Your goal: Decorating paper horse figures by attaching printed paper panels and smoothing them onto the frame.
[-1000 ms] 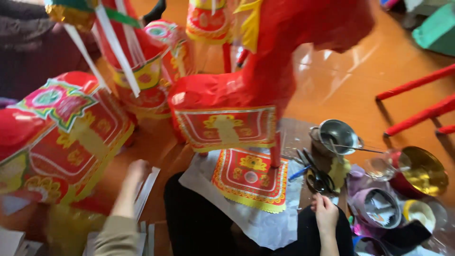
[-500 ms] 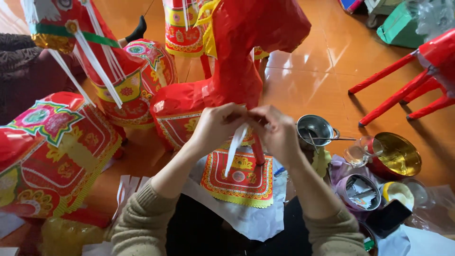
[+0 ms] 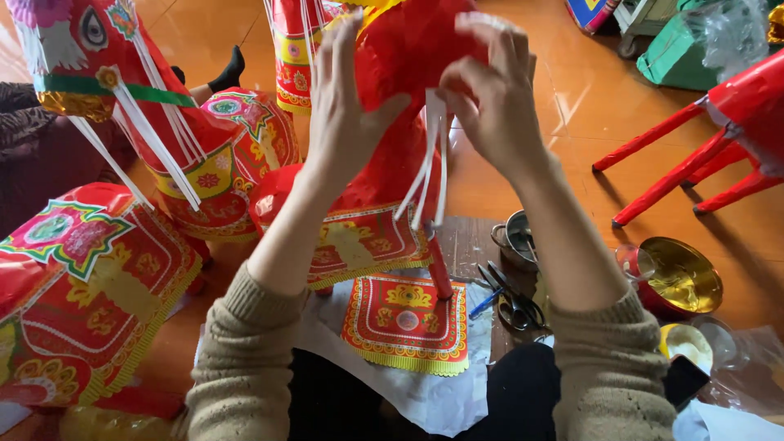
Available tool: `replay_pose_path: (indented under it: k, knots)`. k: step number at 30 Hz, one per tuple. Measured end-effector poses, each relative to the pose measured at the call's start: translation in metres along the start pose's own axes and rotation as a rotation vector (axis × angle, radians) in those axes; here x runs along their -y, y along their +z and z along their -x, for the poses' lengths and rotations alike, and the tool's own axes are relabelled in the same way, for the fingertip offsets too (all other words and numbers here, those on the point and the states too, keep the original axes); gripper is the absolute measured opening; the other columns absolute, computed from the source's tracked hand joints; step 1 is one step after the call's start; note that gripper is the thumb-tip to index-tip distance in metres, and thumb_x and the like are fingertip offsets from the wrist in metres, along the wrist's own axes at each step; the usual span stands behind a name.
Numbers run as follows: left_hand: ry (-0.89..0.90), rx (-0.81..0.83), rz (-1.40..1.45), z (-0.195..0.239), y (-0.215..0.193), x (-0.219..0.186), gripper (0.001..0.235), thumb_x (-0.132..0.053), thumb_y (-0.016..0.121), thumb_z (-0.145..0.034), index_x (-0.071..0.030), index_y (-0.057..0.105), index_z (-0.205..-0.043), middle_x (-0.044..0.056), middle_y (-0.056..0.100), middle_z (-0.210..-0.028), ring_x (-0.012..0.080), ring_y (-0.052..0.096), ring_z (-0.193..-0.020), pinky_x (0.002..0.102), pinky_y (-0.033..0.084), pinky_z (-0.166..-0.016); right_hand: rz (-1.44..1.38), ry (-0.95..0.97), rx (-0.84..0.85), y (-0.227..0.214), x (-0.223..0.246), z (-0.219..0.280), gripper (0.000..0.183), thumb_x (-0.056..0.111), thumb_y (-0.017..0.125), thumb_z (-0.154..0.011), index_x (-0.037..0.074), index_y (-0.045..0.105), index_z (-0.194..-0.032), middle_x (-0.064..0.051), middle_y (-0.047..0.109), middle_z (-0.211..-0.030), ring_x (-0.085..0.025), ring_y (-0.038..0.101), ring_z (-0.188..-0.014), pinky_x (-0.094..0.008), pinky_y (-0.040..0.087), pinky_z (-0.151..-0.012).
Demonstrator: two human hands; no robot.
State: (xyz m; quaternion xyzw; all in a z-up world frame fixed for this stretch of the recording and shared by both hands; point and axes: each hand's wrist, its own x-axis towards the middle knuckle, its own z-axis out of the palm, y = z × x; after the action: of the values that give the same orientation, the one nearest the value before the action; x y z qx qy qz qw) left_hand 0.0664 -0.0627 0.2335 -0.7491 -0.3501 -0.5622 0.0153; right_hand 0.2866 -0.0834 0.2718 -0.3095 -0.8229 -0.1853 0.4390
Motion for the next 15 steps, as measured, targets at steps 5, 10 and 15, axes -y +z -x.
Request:
replay_pose_path:
  k: [5,10,15]
  knots:
    - [-0.097,0.012,-0.131,-0.014,0.017,0.024,0.105,-0.044,0.092,-0.09,-0.015,0.013,-0.153,0.015,0.031,-0.156,0.0364,0.028,-0.147,0.052,0.025,-0.124,-0.097,0.078,-0.006,0.017,-0.013,-0.012,0.021,0.003,0.084,-0.095,0.003,0.064,-0.092,-0.017,0.038,-0.145,-0.037,0.035,-0.135,-0.054,0.035,-0.108]
    - [-0.17,0.004,-0.195,-0.019,0.034,0.035,0.115,-0.049,0.096,-0.082,-0.016,0.011,-0.152,0.013,0.041,-0.15,0.0334,0.042,-0.139,0.049,0.034,-0.114,-0.157,0.148,-0.023,0.021,-0.014,-0.014,0.022,0.006,0.084,-0.095,0.005,0.062,-0.094,-0.015,0.041,-0.139,-0.036,0.045,-0.131,-0.05,0.037,-0.103]
    - [-0.249,-0.005,-0.13,-0.025,0.034,0.015,0.102,-0.053,0.087,-0.085,-0.018,0.016,-0.148,0.016,0.044,-0.146,0.039,0.051,-0.126,0.05,0.04,-0.104,-0.11,0.138,-0.063,0.022,-0.011,-0.017,0.029,0.011,0.085,-0.096,0.006,0.057,-0.091,-0.011,0.045,-0.131,-0.031,0.054,-0.114,-0.043,0.038,-0.092]
